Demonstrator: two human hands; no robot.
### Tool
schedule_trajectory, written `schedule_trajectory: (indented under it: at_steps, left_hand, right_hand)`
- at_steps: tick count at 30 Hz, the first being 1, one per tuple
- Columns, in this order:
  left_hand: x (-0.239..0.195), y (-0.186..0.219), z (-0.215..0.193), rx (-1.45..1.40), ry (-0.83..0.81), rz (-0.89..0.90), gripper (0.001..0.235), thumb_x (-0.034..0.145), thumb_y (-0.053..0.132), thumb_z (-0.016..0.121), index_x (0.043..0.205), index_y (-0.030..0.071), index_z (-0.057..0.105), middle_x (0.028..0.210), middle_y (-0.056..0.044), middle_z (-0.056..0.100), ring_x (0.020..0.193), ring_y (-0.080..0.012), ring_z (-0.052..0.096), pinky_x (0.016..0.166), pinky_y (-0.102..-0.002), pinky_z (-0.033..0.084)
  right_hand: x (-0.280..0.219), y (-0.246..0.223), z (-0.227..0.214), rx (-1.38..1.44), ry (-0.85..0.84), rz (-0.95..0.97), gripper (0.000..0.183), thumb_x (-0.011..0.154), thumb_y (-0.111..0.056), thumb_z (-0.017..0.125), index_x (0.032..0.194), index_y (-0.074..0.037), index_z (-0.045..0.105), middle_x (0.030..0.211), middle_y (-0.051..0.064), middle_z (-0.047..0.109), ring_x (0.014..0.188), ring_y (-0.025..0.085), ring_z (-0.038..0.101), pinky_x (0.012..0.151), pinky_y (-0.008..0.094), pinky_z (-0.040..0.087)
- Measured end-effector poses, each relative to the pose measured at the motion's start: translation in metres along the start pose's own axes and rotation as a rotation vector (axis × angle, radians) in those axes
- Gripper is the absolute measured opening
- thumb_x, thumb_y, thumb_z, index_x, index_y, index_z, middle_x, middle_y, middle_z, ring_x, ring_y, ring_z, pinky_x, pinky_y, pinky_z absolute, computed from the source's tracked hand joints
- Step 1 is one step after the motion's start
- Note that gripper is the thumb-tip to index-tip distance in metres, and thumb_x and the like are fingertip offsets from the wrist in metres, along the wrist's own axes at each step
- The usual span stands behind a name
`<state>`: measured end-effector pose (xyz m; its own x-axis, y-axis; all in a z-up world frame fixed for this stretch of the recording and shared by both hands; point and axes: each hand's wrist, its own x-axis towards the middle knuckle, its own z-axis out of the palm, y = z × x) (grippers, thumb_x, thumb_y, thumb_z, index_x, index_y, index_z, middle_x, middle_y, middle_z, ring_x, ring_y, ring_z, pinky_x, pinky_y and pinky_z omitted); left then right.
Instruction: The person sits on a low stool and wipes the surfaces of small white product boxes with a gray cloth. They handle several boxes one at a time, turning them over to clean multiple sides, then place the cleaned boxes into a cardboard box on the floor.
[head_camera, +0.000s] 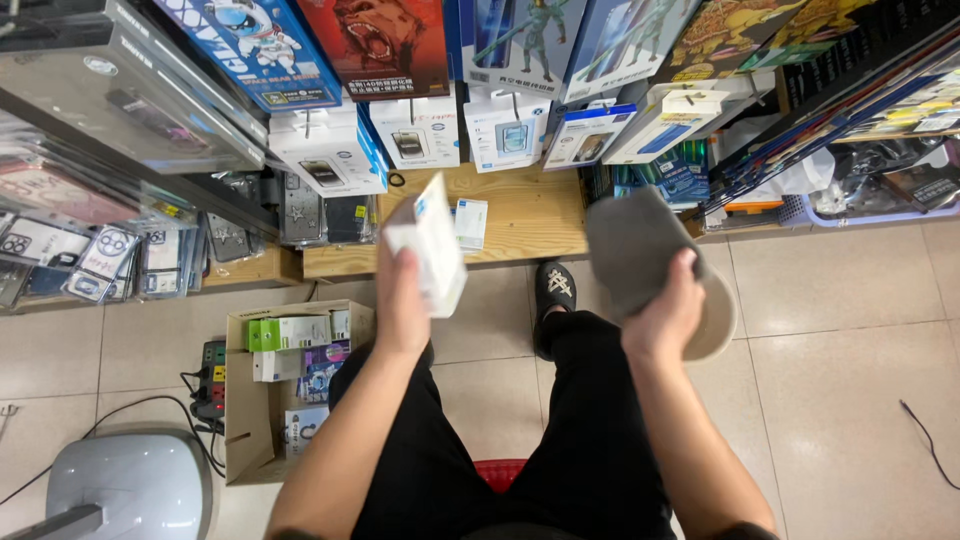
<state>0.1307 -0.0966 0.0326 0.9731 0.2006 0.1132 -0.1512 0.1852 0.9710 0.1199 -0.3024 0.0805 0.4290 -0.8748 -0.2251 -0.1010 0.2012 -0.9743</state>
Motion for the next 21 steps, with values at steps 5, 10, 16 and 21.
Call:
schedule_trajectory:
  at_steps: [5,10,16,21]
  left_hand:
    - [0.064,-0.047,0.062,-0.401,-0.014,-0.308,0.069,0.097,0.054,0.049,0.154,0.020,0.031,0.147,-0.017,0.043,0.133,-0.0342,0.045,0.108,-0.055,0.036]
    - [0.075,-0.060,0.060,-0.392,0.038,-0.389,0.070,0.096,0.051,0.053,0.152,0.013,0.034,0.146,-0.022,0.039,0.128,-0.0359,0.043,0.107,-0.058,0.033]
    - [0.054,-0.043,0.045,-0.190,-0.175,-0.293,0.065,0.103,0.044,0.038,0.153,0.004,0.026,0.154,-0.025,0.030,0.140,-0.0345,0.029,0.116,-0.057,0.019]
    - [0.039,-0.041,0.034,-0.081,-0.379,-0.155,0.063,0.105,0.041,0.030,0.153,0.002,0.024,0.153,-0.027,0.033,0.141,-0.0354,0.030,0.115,-0.057,0.023]
  right_hand:
    - [0.028,0.087,0.085,0.266,-0.506,-0.114,0.034,0.101,-0.034,0.055,0.105,-0.003,0.068,0.094,0.011,0.068,0.087,0.015,0.065,0.079,0.033,0.057]
    - [-0.007,0.079,0.093,-0.081,-1.083,-0.952,0.062,0.105,-0.050,0.026,0.151,-0.010,0.036,0.159,0.018,0.028,0.147,0.035,0.023,0.121,0.051,0.015]
    - [-0.004,0.084,0.090,-0.249,-1.152,-1.143,0.066,0.103,-0.054,0.025,0.154,-0.012,0.031,0.163,0.015,0.018,0.151,0.035,0.010,0.123,0.051,0.007]
    - [0.000,0.086,0.089,-0.237,-1.112,-1.144,0.065,0.104,-0.051,0.028,0.155,-0.010,0.029,0.163,0.015,0.018,0.152,0.036,0.011,0.124,0.051,0.007]
